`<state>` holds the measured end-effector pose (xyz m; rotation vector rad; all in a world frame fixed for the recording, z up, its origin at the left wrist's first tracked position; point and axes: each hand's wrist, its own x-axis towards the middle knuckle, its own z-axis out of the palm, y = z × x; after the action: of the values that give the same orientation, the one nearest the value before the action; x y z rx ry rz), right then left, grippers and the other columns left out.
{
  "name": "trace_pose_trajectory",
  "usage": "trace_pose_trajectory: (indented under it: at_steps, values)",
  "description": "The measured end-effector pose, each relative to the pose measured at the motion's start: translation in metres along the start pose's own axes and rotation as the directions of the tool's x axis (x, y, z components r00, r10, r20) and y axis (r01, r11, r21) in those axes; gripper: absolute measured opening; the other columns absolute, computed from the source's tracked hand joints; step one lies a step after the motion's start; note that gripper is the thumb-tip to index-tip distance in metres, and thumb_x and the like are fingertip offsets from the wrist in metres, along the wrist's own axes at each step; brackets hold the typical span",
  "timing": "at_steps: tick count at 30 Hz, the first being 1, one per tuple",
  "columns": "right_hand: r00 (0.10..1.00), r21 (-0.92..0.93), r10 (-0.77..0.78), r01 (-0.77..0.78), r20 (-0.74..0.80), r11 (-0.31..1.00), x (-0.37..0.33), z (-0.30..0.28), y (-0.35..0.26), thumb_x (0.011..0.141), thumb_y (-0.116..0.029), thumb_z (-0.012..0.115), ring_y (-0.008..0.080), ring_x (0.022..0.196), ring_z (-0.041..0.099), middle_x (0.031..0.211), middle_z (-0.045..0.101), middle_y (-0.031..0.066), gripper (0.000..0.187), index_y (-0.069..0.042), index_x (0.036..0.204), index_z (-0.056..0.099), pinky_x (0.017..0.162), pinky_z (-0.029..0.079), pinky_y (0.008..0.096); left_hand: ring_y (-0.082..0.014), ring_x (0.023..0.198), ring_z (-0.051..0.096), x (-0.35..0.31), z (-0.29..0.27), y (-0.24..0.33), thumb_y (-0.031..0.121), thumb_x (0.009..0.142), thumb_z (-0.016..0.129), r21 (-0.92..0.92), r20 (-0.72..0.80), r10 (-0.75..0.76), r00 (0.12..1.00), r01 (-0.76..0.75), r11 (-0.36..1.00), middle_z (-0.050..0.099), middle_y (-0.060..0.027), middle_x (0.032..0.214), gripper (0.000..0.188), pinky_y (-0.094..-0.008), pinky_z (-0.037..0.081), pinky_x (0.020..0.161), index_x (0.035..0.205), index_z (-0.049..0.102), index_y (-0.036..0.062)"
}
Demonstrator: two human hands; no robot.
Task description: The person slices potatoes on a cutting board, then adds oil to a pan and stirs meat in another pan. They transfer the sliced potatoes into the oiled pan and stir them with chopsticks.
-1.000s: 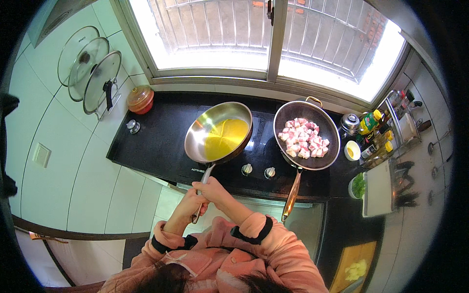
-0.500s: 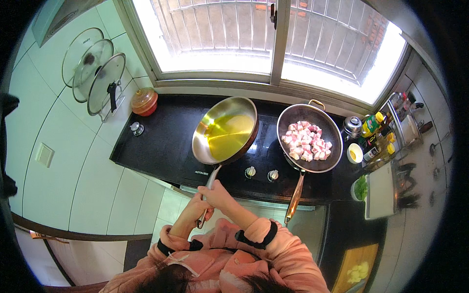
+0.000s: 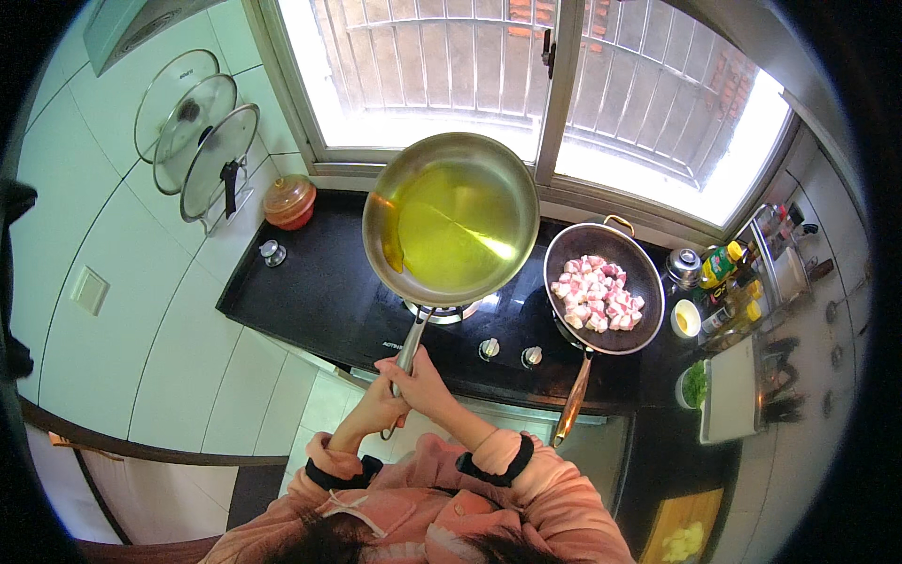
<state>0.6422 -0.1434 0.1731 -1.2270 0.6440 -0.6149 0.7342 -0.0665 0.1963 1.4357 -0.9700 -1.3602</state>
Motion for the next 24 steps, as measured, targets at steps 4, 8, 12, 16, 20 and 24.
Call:
trace_pose_trajectory:
  at_steps: [4, 8, 12, 16, 20, 24]
  values:
    - [0.991, 0.224, 0.004, -0.034, 0.131, 0.974, 0.007, 0.007, -0.007, 0.092, -0.017, 0.058, 0.0186, 0.103, 0.057, 0.112, 0.060, 0.0173, 0.026, -0.004, 0.104, 0.039, 0.089, 0.047, 0.0321, -0.0136, 0.045, 0.051, -0.008, -0.012, 0.015, 0.006, 0.081, 0.056, 0.241, -0.072, 0.025, 0.997, -0.007, 0.970, 0.054, -0.0057, 0.069, 0.058, -0.0278, 0.041, 0.039, 0.135, 0.034, 0.0061]
    - [0.979, 0.380, 0.046, -0.120, 0.200, 0.917, 0.009, 0.017, -0.012, 0.092, -0.018, 0.056, 0.0138, 0.090, 0.059, 0.106, 0.063, 0.0149, 0.021, -0.002, 0.099, 0.044, 0.078, 0.048, 0.0270, -0.0121, 0.046, 0.051, -0.014, -0.023, 0.027, 0.006, 0.080, 0.055, 0.479, -0.139, 0.031, 0.990, 0.040, 0.877, 0.053, -0.0037, 0.070, 0.059, -0.0267, 0.041, 0.039, 0.135, 0.034, 0.0072]
    - [0.966, 0.425, 0.088, -0.187, 0.243, 0.886, 0.009, 0.026, -0.015, 0.094, -0.023, 0.053, 0.0137, 0.078, 0.061, 0.087, 0.065, 0.0095, 0.021, -0.002, 0.091, 0.052, 0.070, 0.048, 0.0271, -0.0139, 0.046, 0.052, -0.018, -0.031, 0.043, 0.007, 0.076, 0.057, 0.357, -0.089, -0.121, 0.989, 0.145, 0.923, 0.053, -0.0047, 0.066, 0.049, -0.0273, 0.042, 0.041, 0.123, 0.042, 0.0047]
    - [0.917, 0.470, 0.113, -0.298, 0.382, 0.831, 0.011, 0.031, -0.017, 0.095, -0.028, 0.050, 0.0165, 0.070, 0.060, 0.081, 0.062, 0.0086, 0.029, 0.000, 0.091, 0.057, 0.065, 0.047, 0.0300, -0.0087, 0.041, 0.047, -0.018, -0.042, 0.065, 0.007, 0.074, 0.058, 0.302, -0.035, -0.285, 0.958, 0.282, 0.911, 0.050, -0.0008, 0.061, 0.017, -0.0221, 0.037, 0.036, 0.089, 0.054, 0.0028]
    - [0.904, 0.534, 0.118, -0.344, 0.411, 0.772, 0.010, 0.036, -0.021, 0.094, -0.033, 0.052, 0.0174, 0.059, 0.059, 0.072, 0.062, 0.0090, 0.034, -0.001, 0.082, 0.059, 0.058, 0.047, 0.0297, -0.0088, 0.041, 0.048, -0.016, -0.049, 0.086, 0.008, 0.073, 0.060, 0.361, 0.011, -0.410, 0.912, 0.378, 0.853, 0.050, -0.0010, 0.060, 0.014, -0.0221, 0.036, 0.036, 0.084, 0.054, 0.0019]
    - [0.900, 0.574, 0.090, -0.347, 0.427, 0.741, 0.002, 0.039, -0.030, 0.095, -0.034, 0.051, 0.0184, 0.060, 0.060, 0.072, 0.062, 0.0096, 0.038, 0.001, 0.086, 0.060, 0.060, 0.048, 0.0295, -0.0076, 0.041, 0.047, -0.020, -0.046, 0.105, 0.008, 0.074, 0.060, 0.339, 0.023, -0.494, 0.869, 0.458, 0.822, 0.051, -0.0003, 0.060, 0.014, -0.0217, 0.034, 0.036, 0.085, 0.054, 0.0016]
